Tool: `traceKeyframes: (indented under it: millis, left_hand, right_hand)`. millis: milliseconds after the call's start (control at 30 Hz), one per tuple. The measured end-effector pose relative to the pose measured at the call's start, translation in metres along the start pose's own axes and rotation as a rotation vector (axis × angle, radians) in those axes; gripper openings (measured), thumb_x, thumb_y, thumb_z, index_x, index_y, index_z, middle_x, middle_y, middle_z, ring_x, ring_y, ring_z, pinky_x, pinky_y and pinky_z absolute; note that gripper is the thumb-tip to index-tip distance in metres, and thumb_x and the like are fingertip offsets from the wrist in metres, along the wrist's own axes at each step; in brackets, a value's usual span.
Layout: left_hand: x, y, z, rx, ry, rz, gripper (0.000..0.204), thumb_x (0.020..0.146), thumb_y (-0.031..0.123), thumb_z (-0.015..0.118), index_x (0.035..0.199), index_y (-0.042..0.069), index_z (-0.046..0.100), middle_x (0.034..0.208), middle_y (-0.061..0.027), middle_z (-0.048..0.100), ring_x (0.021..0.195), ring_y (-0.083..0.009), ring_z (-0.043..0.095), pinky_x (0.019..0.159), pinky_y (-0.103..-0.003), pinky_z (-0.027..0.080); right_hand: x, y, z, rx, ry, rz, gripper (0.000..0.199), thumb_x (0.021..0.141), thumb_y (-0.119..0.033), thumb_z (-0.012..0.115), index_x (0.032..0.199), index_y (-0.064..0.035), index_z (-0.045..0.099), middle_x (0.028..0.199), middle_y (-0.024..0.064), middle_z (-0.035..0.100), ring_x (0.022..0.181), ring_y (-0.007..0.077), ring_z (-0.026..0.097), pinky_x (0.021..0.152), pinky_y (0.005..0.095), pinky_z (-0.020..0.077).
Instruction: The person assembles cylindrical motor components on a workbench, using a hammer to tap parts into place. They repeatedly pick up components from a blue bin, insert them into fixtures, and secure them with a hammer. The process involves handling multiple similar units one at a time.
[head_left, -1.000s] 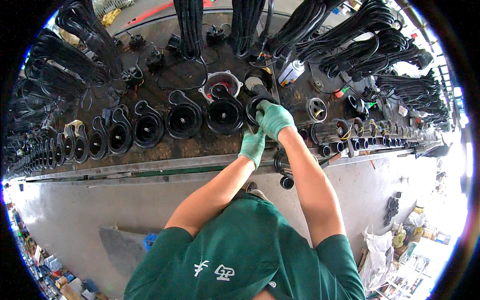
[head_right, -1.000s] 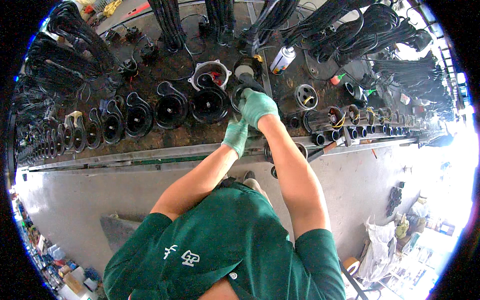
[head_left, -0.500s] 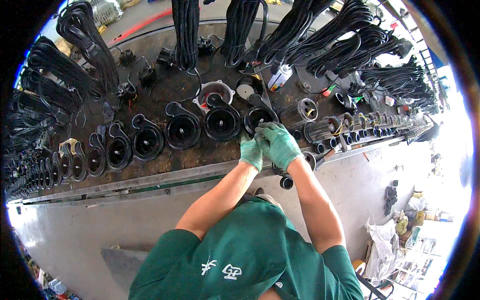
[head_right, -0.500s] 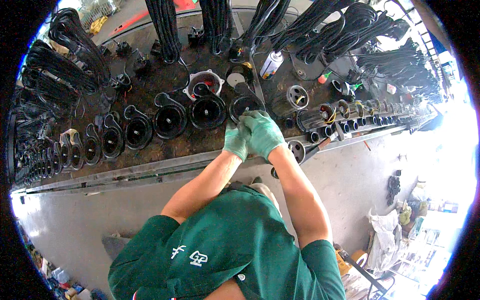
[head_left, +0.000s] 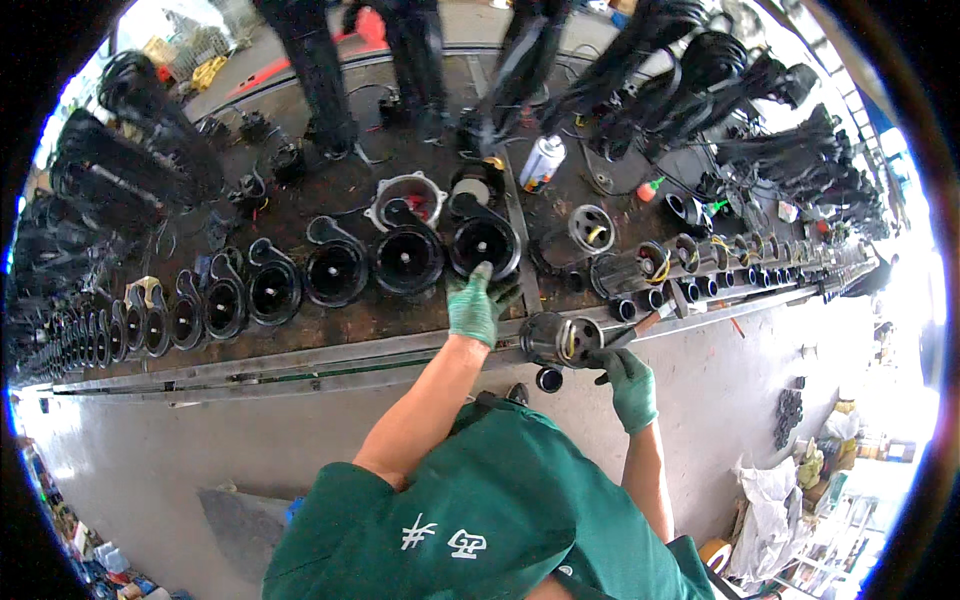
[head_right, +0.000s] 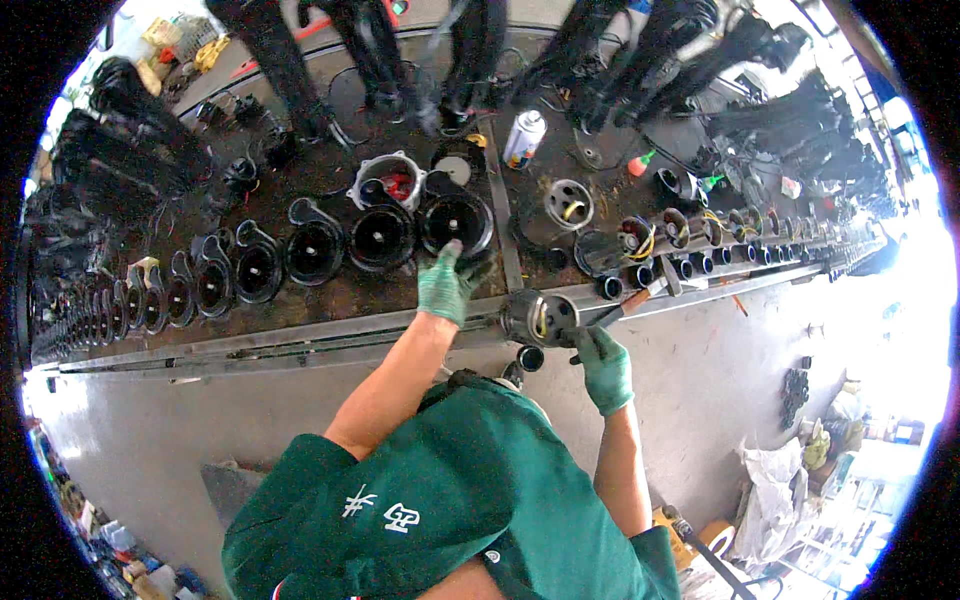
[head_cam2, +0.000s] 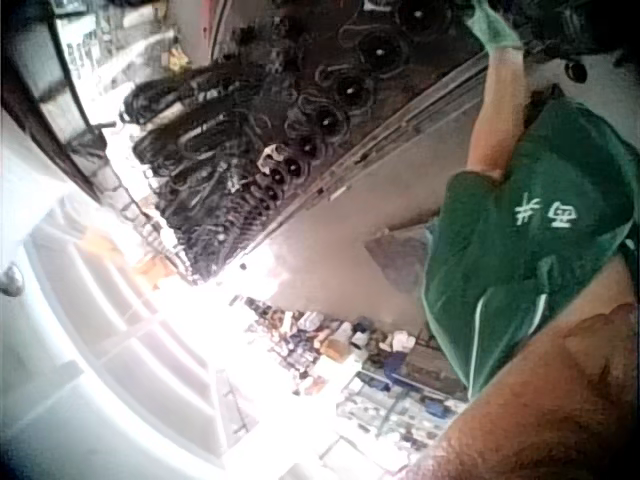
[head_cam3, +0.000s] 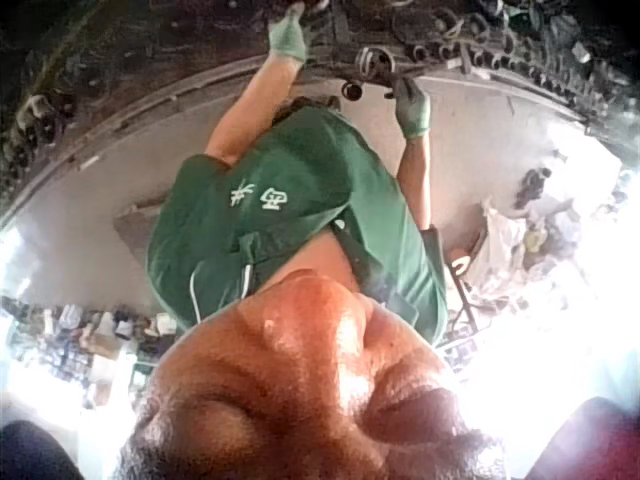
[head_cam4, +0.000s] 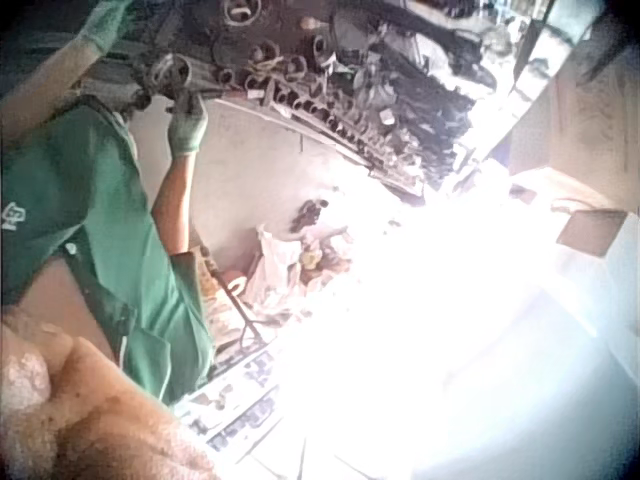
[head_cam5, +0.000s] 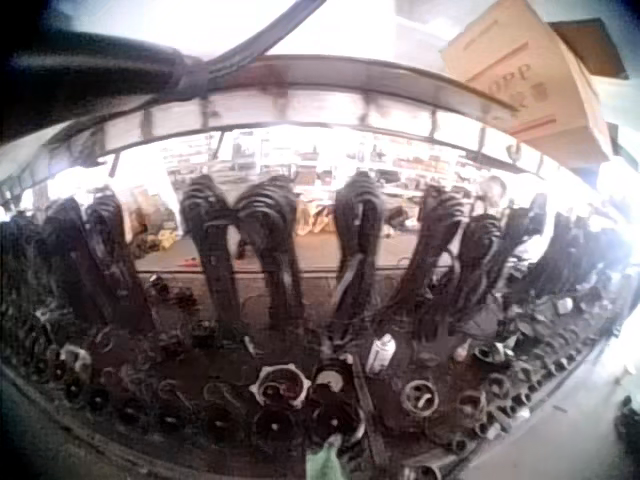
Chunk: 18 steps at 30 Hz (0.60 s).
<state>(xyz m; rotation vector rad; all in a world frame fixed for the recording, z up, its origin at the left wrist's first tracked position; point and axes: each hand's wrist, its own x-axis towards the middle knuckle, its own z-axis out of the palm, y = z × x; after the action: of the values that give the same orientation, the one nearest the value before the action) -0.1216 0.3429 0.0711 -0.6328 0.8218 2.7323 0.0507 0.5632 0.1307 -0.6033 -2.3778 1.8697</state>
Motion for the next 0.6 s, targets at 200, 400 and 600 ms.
traceKeyframes:
  millis: [200,400,600]
  left_hand:
    - [-0.005,0.003,-0.017,0.149,-0.004,0.008,0.043,0.097,0.027,0.069,0.134,0.011,0.052,0.117,-0.0131,0.069,0.102,-0.0354,0.071,0.088,-0.053,0.059]
    - [-0.058,-0.022,-0.027,0.823,-0.167,0.312,0.076,0.091,0.040,0.077,0.147,0.009,0.036,0.133,-0.0146,0.058,0.117,-0.0311,0.062,0.099,-0.044,0.053]
    - [-0.066,-0.051,-0.010,1.380,-0.781,0.337,0.121,0.063,0.047,0.094,0.157,0.009,0.027,0.148,-0.0111,0.047,0.137,-0.0267,0.047,0.116,-0.041,0.040]
  right_hand:
    - [0.024,0.046,-0.059,0.081,0.221,0.149,0.027,0.103,-0.025,0.056,0.101,0.0006,0.066,0.089,0.0092,0.071,0.075,0.0172,0.069,0.058,0.0287,0.0524]
    - [0.107,0.176,-0.093,0.019,0.402,0.550,0.050,0.094,-0.040,0.071,0.127,-0.0105,0.048,0.104,0.0094,0.063,0.073,0.0196,0.064,0.057,0.0355,0.0554]
    - [0.156,0.197,-0.071,-0.215,0.479,0.612,0.060,0.088,-0.030,0.076,0.133,-0.0078,0.045,0.106,0.0145,0.063,0.076,0.0236,0.064,0.060,0.0387,0.0554]
